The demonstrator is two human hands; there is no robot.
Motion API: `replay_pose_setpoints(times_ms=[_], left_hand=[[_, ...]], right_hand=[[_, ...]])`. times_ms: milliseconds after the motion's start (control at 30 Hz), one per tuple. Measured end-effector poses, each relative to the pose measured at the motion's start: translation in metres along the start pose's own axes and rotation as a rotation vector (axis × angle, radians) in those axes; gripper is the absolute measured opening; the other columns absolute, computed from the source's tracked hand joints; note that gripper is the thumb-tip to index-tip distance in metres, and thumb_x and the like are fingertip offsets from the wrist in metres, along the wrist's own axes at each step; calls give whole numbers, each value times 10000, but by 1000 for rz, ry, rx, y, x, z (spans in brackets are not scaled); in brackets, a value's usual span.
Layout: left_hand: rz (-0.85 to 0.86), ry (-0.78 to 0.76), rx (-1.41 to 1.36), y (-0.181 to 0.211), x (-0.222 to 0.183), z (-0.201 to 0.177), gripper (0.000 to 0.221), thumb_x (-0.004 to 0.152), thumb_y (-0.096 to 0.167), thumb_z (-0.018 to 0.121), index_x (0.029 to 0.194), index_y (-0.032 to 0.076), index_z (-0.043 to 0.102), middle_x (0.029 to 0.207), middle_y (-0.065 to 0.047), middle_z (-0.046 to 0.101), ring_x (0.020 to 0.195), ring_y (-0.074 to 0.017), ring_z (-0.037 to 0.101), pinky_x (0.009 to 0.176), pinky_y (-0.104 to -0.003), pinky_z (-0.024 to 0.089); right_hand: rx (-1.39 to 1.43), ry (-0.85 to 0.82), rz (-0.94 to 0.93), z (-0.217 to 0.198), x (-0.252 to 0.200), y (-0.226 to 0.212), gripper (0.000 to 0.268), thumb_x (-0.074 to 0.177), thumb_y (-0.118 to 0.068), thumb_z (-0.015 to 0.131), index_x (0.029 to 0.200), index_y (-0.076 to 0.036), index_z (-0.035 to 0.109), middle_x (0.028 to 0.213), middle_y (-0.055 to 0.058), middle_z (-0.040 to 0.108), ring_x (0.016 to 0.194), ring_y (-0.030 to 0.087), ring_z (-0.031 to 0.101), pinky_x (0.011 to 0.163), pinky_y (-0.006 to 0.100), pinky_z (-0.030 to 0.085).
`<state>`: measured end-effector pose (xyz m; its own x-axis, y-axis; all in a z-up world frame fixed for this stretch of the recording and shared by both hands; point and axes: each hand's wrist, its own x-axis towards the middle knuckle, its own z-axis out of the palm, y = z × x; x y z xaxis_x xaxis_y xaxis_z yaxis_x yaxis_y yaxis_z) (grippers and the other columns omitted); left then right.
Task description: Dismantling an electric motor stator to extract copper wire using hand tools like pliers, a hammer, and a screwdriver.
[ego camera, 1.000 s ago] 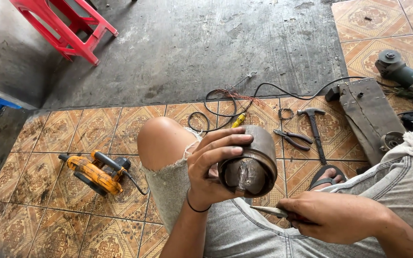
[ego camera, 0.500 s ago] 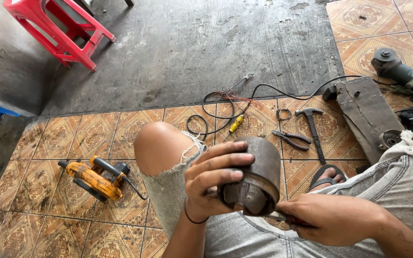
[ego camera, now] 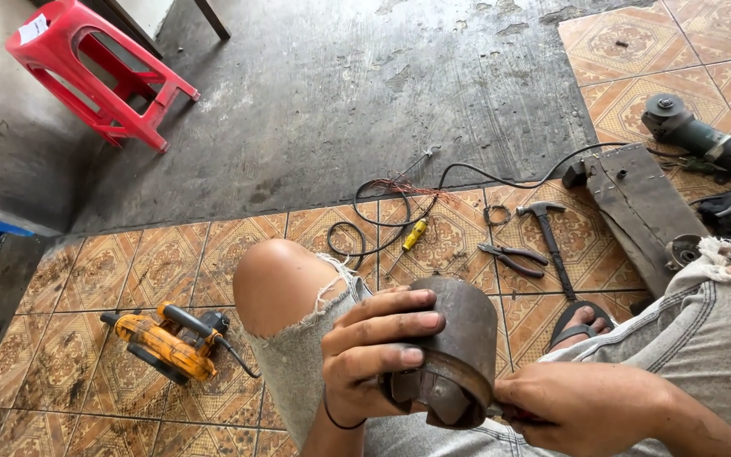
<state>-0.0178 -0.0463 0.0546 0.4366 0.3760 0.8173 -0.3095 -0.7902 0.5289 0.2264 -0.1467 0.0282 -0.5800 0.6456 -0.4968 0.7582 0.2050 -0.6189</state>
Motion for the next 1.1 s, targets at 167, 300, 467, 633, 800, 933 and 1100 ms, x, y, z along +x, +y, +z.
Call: replay_pose_setpoints(times_ms=[167, 300, 467, 633, 800, 933, 1100], left_hand=[[-8, 5, -8, -1, -1, 1, 403, 828, 346, 856, 1137, 233, 622, 1218, -49, 731, 1238, -326, 697, 1131, -495, 593], [-3, 10, -80, -7, -3, 0, 444, 850, 406, 837, 1190, 224, 616, 1248, -83, 713, 1251, -357, 679, 1107, -498, 609], [7, 11, -119, -11, -1, 0, 472, 846, 398, 839, 1218, 213, 616, 1249, -107, 707, 1242, -369, 677, 1106, -520, 608], [-35, 24, -74, -11, 6, 2, 496, 814, 379, 857, 1192, 204, 589, 1240, -105, 708, 1236, -360, 686, 1101, -501, 625], [-59, 27, -135, -2, 10, 3, 618, 726, 249, 892, 1235, 149, 556, 1293, -128, 670, 1261, -341, 666, 1140, -504, 580], [-96, 53, -193, 3, 15, 7, 678, 671, 160, 905, 1243, 140, 541, 1316, -159, 651, 1279, -351, 646, 1150, -516, 549], [-159, 105, -235, 3, 18, 8, 777, 606, 251, 960, 1258, 163, 548, 1328, -127, 644, 1279, -306, 634, 1174, -477, 523]], right_hand=[[31, 8, -29, -4, 0, -4, 107, 911, -266, 604, 985, -191, 622, 896, -32, 704, 736, 169, 656, 673, 328, 546], [26, 3, -37, -4, 0, -3, 113, 941, -254, 576, 1024, -194, 623, 916, -33, 699, 744, 167, 658, 667, 325, 544], [29, 35, -59, -3, -1, -2, 103, 964, -274, 577, 1022, -197, 616, 912, -35, 693, 751, 165, 654, 682, 327, 539], [32, 21, -42, -9, 2, -2, 117, 961, -269, 589, 1049, -201, 625, 915, -50, 696, 752, 143, 654, 679, 315, 536], [5, 39, -46, -6, -2, -10, 104, 947, -248, 575, 1007, -166, 593, 827, -24, 732, 682, 204, 660, 625, 361, 517], [17, 56, -44, -13, -6, -17, 59, 900, -188, 587, 929, -140, 607, 768, -49, 700, 654, 169, 620, 625, 335, 495], [11, 17, -43, -13, -6, -14, 70, 981, -242, 557, 980, -190, 604, 836, -72, 656, 706, 122, 597, 675, 319, 503]])
